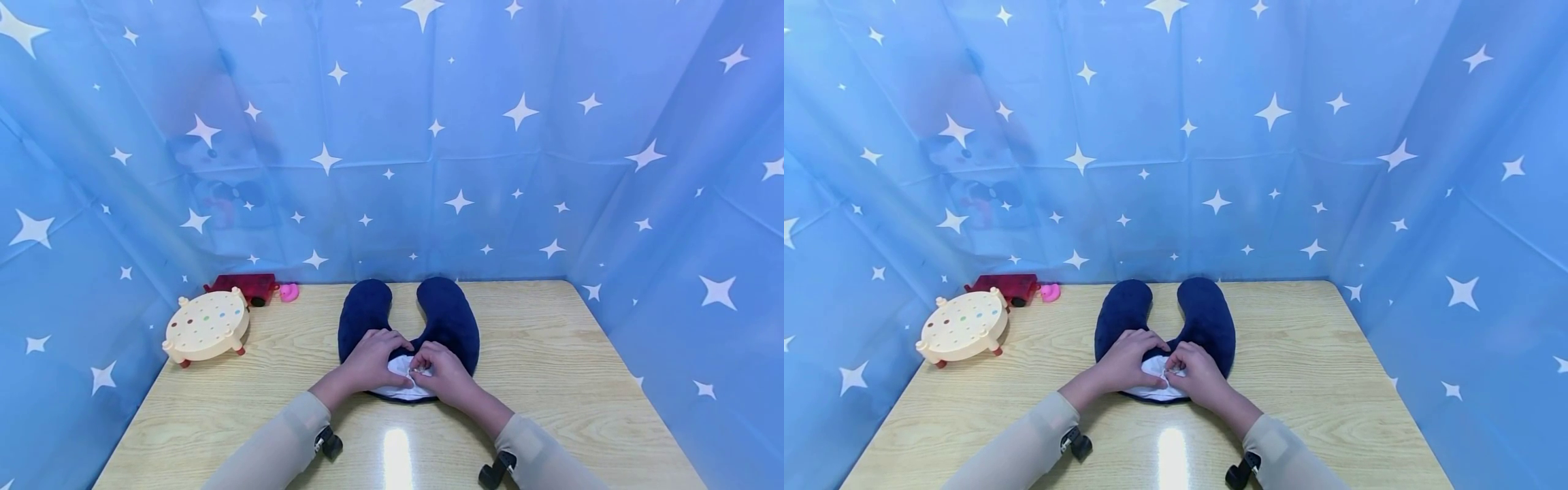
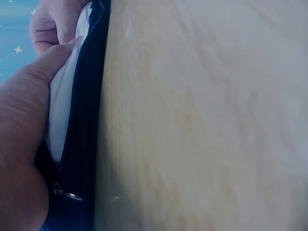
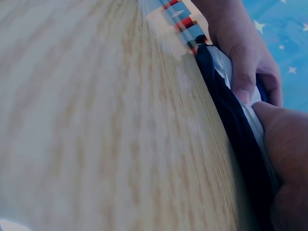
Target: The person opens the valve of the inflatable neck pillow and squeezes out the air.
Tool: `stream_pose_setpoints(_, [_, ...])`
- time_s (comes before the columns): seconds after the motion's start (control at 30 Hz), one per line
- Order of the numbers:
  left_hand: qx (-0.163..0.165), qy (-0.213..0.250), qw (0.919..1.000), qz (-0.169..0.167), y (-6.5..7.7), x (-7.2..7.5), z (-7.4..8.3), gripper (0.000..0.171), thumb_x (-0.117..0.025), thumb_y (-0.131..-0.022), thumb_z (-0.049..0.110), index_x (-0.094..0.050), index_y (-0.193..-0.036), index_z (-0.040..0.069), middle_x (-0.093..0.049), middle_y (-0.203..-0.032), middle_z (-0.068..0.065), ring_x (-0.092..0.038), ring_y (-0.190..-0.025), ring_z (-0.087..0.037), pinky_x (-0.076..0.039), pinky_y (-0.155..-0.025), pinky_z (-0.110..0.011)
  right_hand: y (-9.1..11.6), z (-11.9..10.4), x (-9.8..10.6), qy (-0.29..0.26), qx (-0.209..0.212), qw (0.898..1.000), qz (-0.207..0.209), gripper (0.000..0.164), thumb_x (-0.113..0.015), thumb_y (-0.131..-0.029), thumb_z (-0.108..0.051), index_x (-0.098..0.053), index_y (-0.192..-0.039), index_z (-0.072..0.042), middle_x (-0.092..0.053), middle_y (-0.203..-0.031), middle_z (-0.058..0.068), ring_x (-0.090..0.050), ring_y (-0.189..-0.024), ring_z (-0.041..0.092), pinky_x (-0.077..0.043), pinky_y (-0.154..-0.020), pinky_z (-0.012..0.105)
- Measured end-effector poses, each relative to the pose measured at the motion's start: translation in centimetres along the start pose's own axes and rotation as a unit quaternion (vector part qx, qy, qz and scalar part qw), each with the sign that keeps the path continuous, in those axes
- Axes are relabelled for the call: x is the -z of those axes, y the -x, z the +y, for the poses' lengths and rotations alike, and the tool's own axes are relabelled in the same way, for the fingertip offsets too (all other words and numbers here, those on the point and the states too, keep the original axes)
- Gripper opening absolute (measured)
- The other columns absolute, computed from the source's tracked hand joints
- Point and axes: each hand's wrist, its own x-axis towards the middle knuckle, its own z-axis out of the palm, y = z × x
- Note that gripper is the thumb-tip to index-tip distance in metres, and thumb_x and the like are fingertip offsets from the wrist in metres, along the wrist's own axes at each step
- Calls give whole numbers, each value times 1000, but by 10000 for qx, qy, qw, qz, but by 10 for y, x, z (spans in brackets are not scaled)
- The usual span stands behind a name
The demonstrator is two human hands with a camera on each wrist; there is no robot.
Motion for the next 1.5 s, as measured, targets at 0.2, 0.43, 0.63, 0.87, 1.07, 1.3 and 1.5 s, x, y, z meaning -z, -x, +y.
stream_pose_setpoints(0.2, [-11, 17, 10000, -9, -1, -1, -1, 66, -91, -84, 64, -74, -135, 25, -71, -133, 9, -60, -130, -14, -37, -121, -45, 0, -1, 0, 34, -44, 10000, -27, 18, -86, -93, -10, -73, -91, -23, -59, -89, -12, -55, -88, 8, -49, -81, 30])
stream_pose_setpoints(0.43, [-14, 13, 10000, -11, -1, -3, -3, 66, -90, -84, 66, -74, -135, 26, -70, -133, 10, -59, -129, -14, -38, -121, -45, -1, 0, -1, 51, -37, 10000, -18, 19, -86, -93, -9, -73, -91, -22, -59, -88, -13, -55, -88, 7, -49, -81, 29])
stream_pose_setpoints(0.63, [22, 55, 10000, -58, -1, -2, -2, 66, -90, -84, 65, -74, -135, 26, -70, -134, 10, -59, -131, -14, -37, -122, -45, 0, 1, -1, 46, 12, 10000, -9, 19, -86, -92, -9, -73, -91, -22, -60, -89, -12, -55, -88, 7, -50, -81, 29])
stream_pose_setpoints(0.87, [24, 69, 9999, -75, -1, -2, -2, 66, -90, -84, 65, -74, -135, 26, -70, -135, 10, -59, -131, -14, -37, -122, -45, -1, 2, -2, 43, 32, 10000, -8, 18, -86, -93, -9, -73, -92, -21, -60, -90, -12, -56, -88, 8, -50, -81, 30])
stream_pose_setpoints(1.07, [20, 98, 9999, -60, -2, -2, -3, 66, -90, -84, 65, -74, -135, 26, -70, -135, 10, -59, -131, -14, -37, -122, -46, -1, 1, -1, 57, 90, 9999, 14, 19, -87, -92, -8, -73, -91, -20, -60, -89, -11, -55, -87, 7, -50, -80, 29])
stream_pose_setpoints(1.3, [7, 109, 9999, -52, -1, -2, -3, 65, -91, -84, 63, -74, -135, 25, -70, -135, 9, -59, -131, -15, -37, -122, -46, -1, 3, -3, 15, 171, 9998, 43, 19, -87, -91, -5, -73, -90, -19, -61, -88, -10, -56, -87, 9, -49, -79, 30])
stream_pose_setpoints(1.5, [17, 89, 9999, -84, -2, -4, -4, 66, -91, -84, 64, -73, -134, 26, -69, -135, 9, -59, -131, -14, -37, -122, -46, -1, 3, -3, 77, 214, 9997, 60, 19, -87, -91, -5, -73, -89, -19, -61, -88, -10, -56, -86, 9, -48, -79, 30])
